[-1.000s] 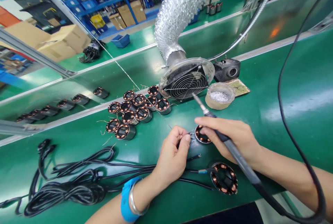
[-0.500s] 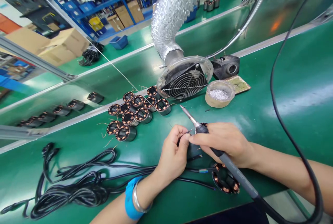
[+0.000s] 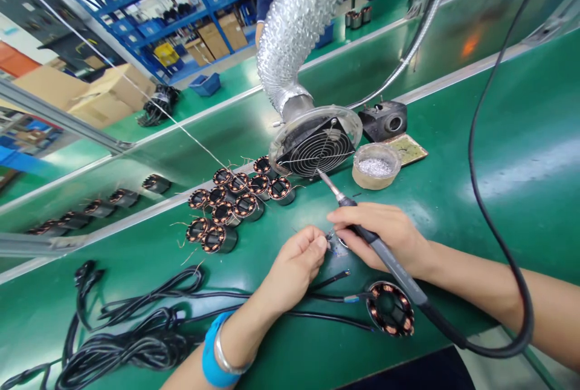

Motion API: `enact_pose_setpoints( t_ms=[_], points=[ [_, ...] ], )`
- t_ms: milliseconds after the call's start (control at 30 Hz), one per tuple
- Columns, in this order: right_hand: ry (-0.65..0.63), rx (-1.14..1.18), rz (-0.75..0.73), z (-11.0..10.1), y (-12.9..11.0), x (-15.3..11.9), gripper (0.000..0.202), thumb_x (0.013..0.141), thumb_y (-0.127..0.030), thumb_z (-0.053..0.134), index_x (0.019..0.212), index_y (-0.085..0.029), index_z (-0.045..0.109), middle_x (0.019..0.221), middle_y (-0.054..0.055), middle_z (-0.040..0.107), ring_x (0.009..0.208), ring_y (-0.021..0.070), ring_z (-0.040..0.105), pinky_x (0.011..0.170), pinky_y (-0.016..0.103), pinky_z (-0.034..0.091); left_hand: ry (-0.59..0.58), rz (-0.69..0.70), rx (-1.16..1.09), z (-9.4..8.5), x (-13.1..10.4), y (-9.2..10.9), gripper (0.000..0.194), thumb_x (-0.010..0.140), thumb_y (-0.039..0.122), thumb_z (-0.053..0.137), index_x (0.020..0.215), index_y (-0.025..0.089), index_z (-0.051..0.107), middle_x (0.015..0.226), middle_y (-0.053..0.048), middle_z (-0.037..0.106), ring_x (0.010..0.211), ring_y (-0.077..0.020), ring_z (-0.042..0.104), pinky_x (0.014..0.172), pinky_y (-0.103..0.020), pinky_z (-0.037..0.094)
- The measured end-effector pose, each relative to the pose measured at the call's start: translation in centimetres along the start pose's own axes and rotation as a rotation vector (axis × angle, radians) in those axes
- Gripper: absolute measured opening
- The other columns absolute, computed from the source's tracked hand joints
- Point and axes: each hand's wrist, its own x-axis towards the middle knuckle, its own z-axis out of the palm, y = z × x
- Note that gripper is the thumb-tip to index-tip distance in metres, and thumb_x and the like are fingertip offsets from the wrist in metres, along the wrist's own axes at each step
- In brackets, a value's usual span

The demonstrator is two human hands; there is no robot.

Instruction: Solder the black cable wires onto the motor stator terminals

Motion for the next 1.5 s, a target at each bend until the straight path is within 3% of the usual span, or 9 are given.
enact_pose_setpoints(
  t_ms=[233,367,533,700,967,1100,1300,1400,1500],
  points=[
    [-0.034,0.101,-0.059,-0.3,-0.6,0.8,0.029,0.085,-0.006,0.059,0.113,-0.017,0.061,0.084,0.002,0.072,0.066,0.0126,0.061,0.060,0.023,0.052,-0.029,0.068,0.056,-0.1,-0.2,-0.4,0.043,0.089,0.059,0.053,0.076,0.020,0.042,0.057,0.008,0.034,0.047,-0.0063,0.022,0.045,-0.020,0.019],
    [-0.013,0.090,-0.084,-0.1,-0.9,0.9,0.026,0.089,-0.005,0.057,0.110,-0.018,0.062,0.080,0.001,0.072,0.060,0.0117,0.060,0.056,0.023,0.050,-0.002,0.174,0.374,-0.1,-1.0,-0.1,0.031,0.099,0.047,0.041,0.086,0.020,0.049,0.068,0.003,0.046,0.058,-0.0109,0.038,0.055,-0.023,0.030],
    [0.008,0.105,0.019,-0.4,-1.5,0.3,0.033,0.086,-0.005,0.056,0.115,-0.021,0.058,0.092,0.001,0.073,0.078,0.0118,0.070,0.075,0.024,0.058,0.107,0.310,0.700,-0.1,-1.5,0.8,0.023,0.101,0.035,0.039,0.087,0.020,0.050,0.079,0.001,0.055,0.074,-0.0150,0.048,0.069,-0.028,0.035],
    [-0.043,0.101,0.012,-0.4,-2.0,0.0,0.041,0.084,-0.005,0.055,0.122,-0.020,0.056,0.091,0.001,0.072,0.075,0.0118,0.069,0.074,0.023,0.059,0.064,0.240,0.414,-0.2,-0.7,-0.3,0.033,0.099,0.046,0.041,0.084,0.019,0.050,0.073,0.002,0.051,0.063,-0.0112,0.042,0.058,-0.024,0.033],
    [0.025,0.017,-0.039,0.3,-1.8,-0.6,0.037,0.088,-0.004,0.051,0.121,-0.021,0.056,0.088,0.003,0.072,0.075,0.0163,0.069,0.070,0.028,0.059,-0.107,-0.072,-0.184,0.4,0.1,-0.4,0.043,0.079,0.057,0.067,0.075,0.019,0.047,0.050,0.009,0.041,0.036,-0.0022,0.015,0.036,-0.020,0.007],
    [0.026,-0.017,0.002,-0.2,-1.5,-0.4,0.035,0.086,-0.007,0.058,0.118,-0.020,0.056,0.085,0.002,0.070,0.069,0.0144,0.066,0.066,0.026,0.057,-0.059,-0.029,-0.260,0.6,0.3,-0.6,0.044,0.076,0.052,0.073,0.074,0.019,0.044,0.048,0.011,0.038,0.036,-0.0014,0.016,0.036,-0.017,0.008],
    [-0.165,0.150,0.065,-0.5,-1.4,-0.4,0.049,0.080,-0.013,0.063,0.126,-0.022,0.049,0.087,0.000,0.069,0.076,0.0153,0.068,0.074,0.028,0.059,0.009,0.008,-0.264,0.8,0.2,-1.0,0.046,0.075,0.054,0.073,0.074,0.019,0.043,0.047,0.013,0.034,0.036,-0.0010,0.015,0.036,-0.016,0.009],
    [-0.128,0.143,0.082,-0.1,-1.3,-0.5,0.041,0.085,-0.008,0.055,0.123,-0.024,0.051,0.085,0.000,0.069,0.073,0.0133,0.068,0.071,0.025,0.058,0.039,0.004,-0.261,0.9,0.1,-0.9,0.049,0.072,0.057,0.074,0.072,0.020,0.042,0.046,0.014,0.030,0.036,-0.0011,0.014,0.036,-0.016,0.009],
    [-0.039,0.110,0.245,0.1,-1.1,-0.5,0.037,0.086,-0.010,0.056,0.120,-0.023,0.050,0.081,-0.002,0.068,0.067,0.0113,0.067,0.064,0.021,0.056,0.069,0.010,-0.268,1.1,0.2,-0.7,0.052,0.071,0.057,0.075,0.069,0.021,0.038,0.045,0.015,0.027,0.037,-0.0008,0.012,0.035,-0.015,0.009]
  ],
)
